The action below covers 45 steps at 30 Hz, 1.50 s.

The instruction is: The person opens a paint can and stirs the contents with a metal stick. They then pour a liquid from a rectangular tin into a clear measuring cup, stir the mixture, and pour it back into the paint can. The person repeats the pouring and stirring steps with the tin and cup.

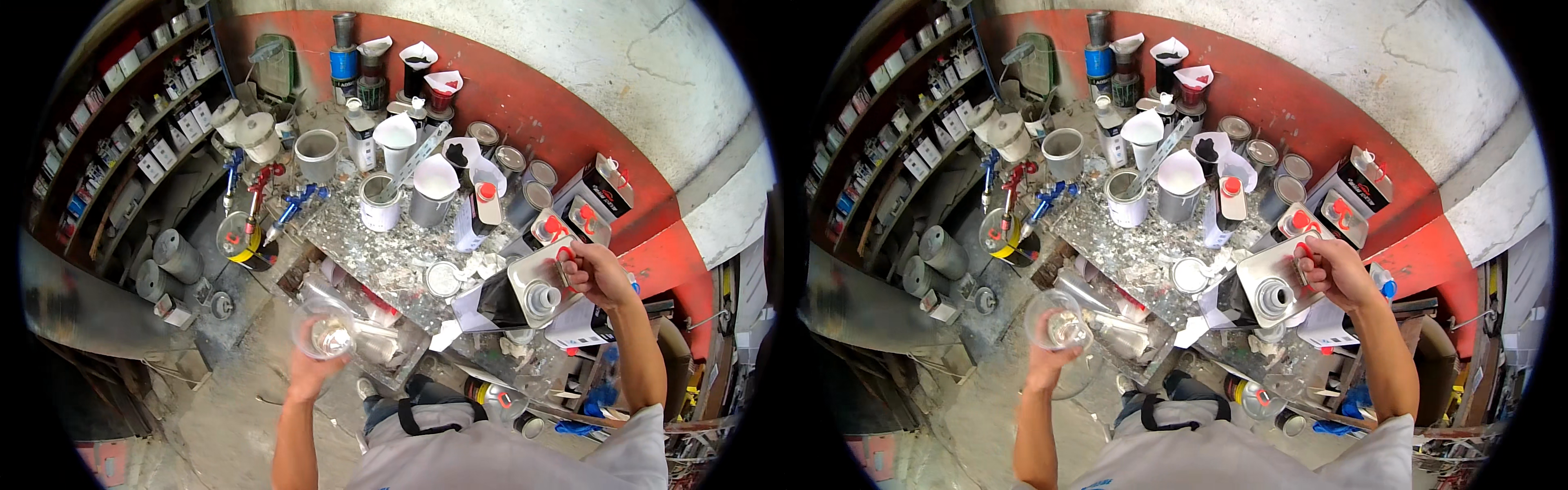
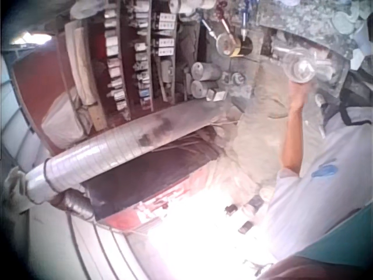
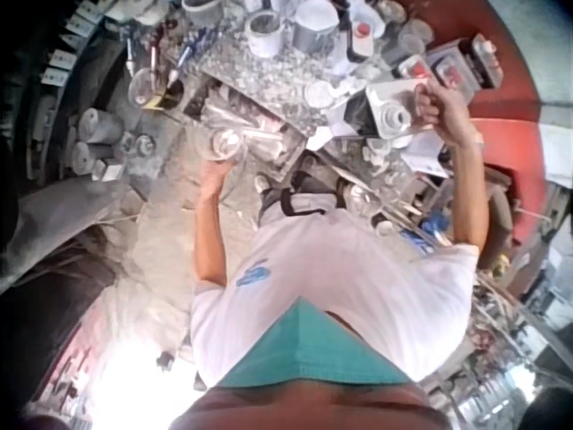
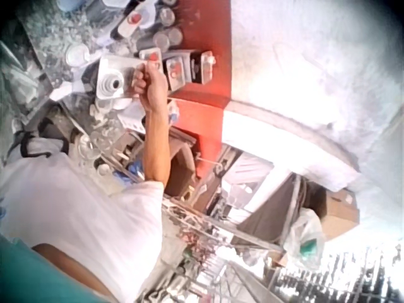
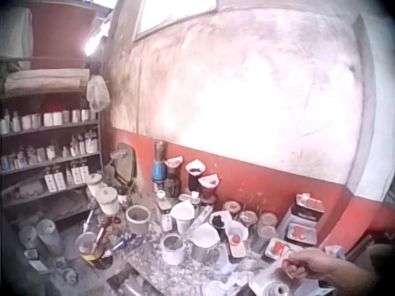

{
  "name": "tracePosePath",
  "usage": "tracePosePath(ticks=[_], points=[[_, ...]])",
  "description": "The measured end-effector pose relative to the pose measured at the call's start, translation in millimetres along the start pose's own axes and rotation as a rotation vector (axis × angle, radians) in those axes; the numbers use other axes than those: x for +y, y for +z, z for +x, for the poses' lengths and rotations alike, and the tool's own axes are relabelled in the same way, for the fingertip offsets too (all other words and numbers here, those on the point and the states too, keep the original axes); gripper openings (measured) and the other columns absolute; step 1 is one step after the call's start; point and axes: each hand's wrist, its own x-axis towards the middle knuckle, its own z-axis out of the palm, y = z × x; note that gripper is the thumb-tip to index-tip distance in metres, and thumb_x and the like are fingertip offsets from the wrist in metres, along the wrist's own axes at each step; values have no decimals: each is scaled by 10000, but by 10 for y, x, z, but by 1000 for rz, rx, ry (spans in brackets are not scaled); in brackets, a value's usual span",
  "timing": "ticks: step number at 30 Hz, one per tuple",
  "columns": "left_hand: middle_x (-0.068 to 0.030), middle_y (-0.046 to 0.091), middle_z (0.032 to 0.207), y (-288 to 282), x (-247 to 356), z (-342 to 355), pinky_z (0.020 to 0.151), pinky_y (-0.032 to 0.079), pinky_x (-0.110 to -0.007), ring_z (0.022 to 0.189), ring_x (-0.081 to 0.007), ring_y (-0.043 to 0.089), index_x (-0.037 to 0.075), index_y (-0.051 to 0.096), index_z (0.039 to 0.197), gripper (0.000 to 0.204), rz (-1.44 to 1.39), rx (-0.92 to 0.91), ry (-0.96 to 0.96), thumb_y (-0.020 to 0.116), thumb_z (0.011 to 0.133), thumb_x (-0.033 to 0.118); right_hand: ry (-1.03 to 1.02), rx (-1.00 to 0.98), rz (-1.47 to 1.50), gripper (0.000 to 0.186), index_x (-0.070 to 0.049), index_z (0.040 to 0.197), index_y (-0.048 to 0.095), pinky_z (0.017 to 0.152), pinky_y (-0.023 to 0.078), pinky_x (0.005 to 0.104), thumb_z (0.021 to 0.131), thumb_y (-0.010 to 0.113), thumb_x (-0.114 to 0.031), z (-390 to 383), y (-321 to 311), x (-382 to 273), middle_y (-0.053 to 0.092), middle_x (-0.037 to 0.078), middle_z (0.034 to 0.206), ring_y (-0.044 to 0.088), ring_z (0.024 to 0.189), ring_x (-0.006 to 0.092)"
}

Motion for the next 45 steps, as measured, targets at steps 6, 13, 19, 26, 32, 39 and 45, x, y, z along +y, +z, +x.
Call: tracePosePath(ticks=[6, 13, 19, 26, 32, 39, 45], points=[[-82, 582, 1268, -24, -659, -170, 1013, 465, -336, 1154, -201, 580, 66, 528, 1292, 787, 342, -60, 200, 899, 598, 33, -26, -28, -93, 272, -4, 937, 604, 444, 207, 190, 1010, 514, -250, -76, 468, 59, 497, -32, 727, 334, 544, 17], [-63, 596, 1253, 20, -831, -305, 1007, 467, -329, 1154, -168, 576, 58, 476, 1344, 828, 158, -128, 98, 896, 630, 40, 82, -130, -43, 233, -5, 963, 585, 448, 204, 200, 1009, 512, -222, -152, 1182, 213, 445, -41, 730, 321, 561, 29], [-59, 570, 1256, -30, -859, -439, 1007, 464, -326, 1164, -170, 565, 59, 469, 1336, 824, 200, -119, 161, 904, 636, 53, 108, -126, -84, 225, -20, 997, 593, 482, 233, 195, 1002, 543, -240, -220, 1659, 444, 464, -34, 763, 343, 593, 36], [-75, 548, 1251, -172, -954, -540, 1019, 448, -334, 1178, -195, 551, 55, 472, 1328, 802, 148, -130, 212, 898, 650, 73, 133, -154, -151, 211, -36, 1022, 589, 516, 279, 194, 995, 542, -240, -216, 2117, 729, 479, -21, 803, 363, 627, 54], [-107, 542, 1265, -410, -1206, -579, 1037, 433, -360, 1200, -240, 543, 53, 477, 1329, 813, 185, -68, 222, 892, 630, 90, 149, -163, -169, 197, -28, 1050, 595, 546, 333, 205, 978, 572, -209, -179, 2417, 968, 504, -9, 809, 400, 636, 58], [-120, 540, 1288, -639, -1358, -615, 1053, 418, -373, 1230, -270, 529, 58, 484, 1328, 812, 196, -5, 175, 866, 612, 55, 171, -168, -191, 171, -46, 1015, 602, 558, 345, 208, 977, 588, -212, -118, 2700, 1278, 504, -11, 801, 414, 644, 62], [-126, 540, 1267, -789, -1464, -606, 1047, 420, -394, 1223, -310, 516, 76, 493, 1308, 790, 281, 59, 178, 865, 611, 65, 198, -166, -211, 212, -108, 824, 511, 556, 335, 214, 968, 618, -221, -41, 2925, 1519, 497, -14, 786, 418, 645, 67]])
